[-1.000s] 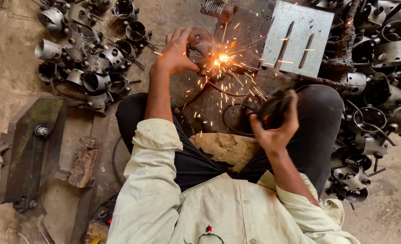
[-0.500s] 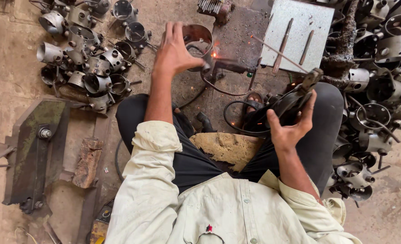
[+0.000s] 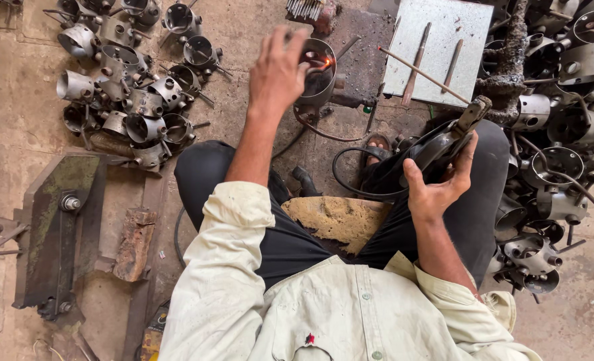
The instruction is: The person sits on the floor and welds cylindrical metal parts using a handheld welding torch. They pick up parts from a pile, weld them while holding them in their left hand, and then place the finished pieces into a separate pile. The person occasionally uses a metal rod to tap or adjust the parts.
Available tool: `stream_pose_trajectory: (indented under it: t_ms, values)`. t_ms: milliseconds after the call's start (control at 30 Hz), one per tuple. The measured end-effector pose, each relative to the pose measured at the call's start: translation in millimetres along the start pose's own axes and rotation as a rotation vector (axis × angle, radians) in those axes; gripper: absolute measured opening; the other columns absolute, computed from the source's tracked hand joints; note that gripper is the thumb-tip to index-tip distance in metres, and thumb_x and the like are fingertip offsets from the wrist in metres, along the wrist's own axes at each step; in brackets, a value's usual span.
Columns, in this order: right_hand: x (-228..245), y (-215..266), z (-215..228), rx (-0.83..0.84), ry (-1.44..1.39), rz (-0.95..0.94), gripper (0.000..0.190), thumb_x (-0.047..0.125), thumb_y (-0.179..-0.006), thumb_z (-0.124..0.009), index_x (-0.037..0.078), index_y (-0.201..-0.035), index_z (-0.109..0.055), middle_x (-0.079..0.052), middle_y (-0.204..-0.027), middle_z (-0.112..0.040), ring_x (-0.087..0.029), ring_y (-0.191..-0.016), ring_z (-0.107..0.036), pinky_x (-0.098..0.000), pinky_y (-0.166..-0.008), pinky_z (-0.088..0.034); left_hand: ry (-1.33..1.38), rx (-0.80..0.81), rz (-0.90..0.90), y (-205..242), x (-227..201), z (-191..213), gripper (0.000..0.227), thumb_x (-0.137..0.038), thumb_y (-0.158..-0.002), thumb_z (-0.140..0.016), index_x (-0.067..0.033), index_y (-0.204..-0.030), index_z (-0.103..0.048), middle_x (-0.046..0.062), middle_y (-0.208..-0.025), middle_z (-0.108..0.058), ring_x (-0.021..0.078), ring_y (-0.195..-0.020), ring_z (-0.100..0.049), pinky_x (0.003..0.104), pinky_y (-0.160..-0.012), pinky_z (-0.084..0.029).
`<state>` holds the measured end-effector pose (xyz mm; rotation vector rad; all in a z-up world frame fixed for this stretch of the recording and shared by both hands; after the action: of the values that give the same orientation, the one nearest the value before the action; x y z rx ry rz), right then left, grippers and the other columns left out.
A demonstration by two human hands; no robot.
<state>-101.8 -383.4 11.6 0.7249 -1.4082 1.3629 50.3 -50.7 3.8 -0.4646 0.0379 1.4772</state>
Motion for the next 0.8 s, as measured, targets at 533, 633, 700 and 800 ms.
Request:
stream_pose_trajectory:
  t_ms: [533,633,700,800]
  values:
    - [3.3,-0.8,2.1,-0.028,0.058,-0.034,0.101,0.021,-0.092,-0.09,-0.005,-0.166,-0.028,-0.015,-0.148,-0.055,-0.02,-0.129,-0.059,-0.0331,-0.111,-0.051,-0.106,-0.108,-0.456,-26.1,-7.2,-0.8,0.018,-0.006,-0.083,-0.071,-0.0184,-0.095,-0.077,0.003,-0.09,-0.069,0.0223,-0.082,-0.069,0.038,-0.068,-0.056]
    - [-1.3,-1.8,-0.4,-0.076,-0.077,-0.18,0.106,0.026,-0.087,-0.09,-0.004,-0.167,-0.026,-0.013,-0.131,-0.062,-0.019,-0.103,-0.064,-0.0327,-0.093,-0.056,0.083,0.137,-0.023,-20.3,36.2,2.8,0.02,0.0,-0.101,-0.062,-0.0148,-0.108,-0.073,0.006,-0.102,-0.073,0.0243,-0.072,-0.07,0.039,-0.057,-0.058]
    - [7.2,2.6,-2.2,-0.034,0.008,-0.06,0.099,0.023,-0.094,-0.089,-0.004,-0.166,-0.026,-0.014,-0.141,-0.059,-0.019,-0.116,-0.062,-0.0328,-0.105,-0.055,-0.009,0.064,0.039,-8.4,51.7,6.5,0.027,-0.004,-0.091,-0.068,-0.0134,-0.115,-0.07,0.012,-0.098,-0.075,0.0328,-0.081,-0.072,0.046,-0.063,-0.059]
    - [19.6,5.5,-9.4,0.057,0.036,0.02,0.094,0.021,-0.099,-0.088,-0.003,-0.166,-0.025,-0.014,-0.144,-0.057,-0.02,-0.121,-0.063,-0.0327,-0.109,-0.055,0.02,0.114,0.151,8.3,67.8,0.2,0.035,-0.011,-0.09,-0.073,-0.0117,-0.124,-0.062,0.017,-0.102,-0.075,0.0396,-0.091,-0.072,0.052,-0.071,-0.059]
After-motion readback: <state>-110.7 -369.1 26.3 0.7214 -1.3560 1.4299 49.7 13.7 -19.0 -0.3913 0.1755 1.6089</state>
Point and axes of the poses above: each hand's wrist, its own y-axis away from the middle knuckle, its own z-axis out of the back of the hand, x = y × z, the point moved 4 cm from there along -y, towards the middle knuckle
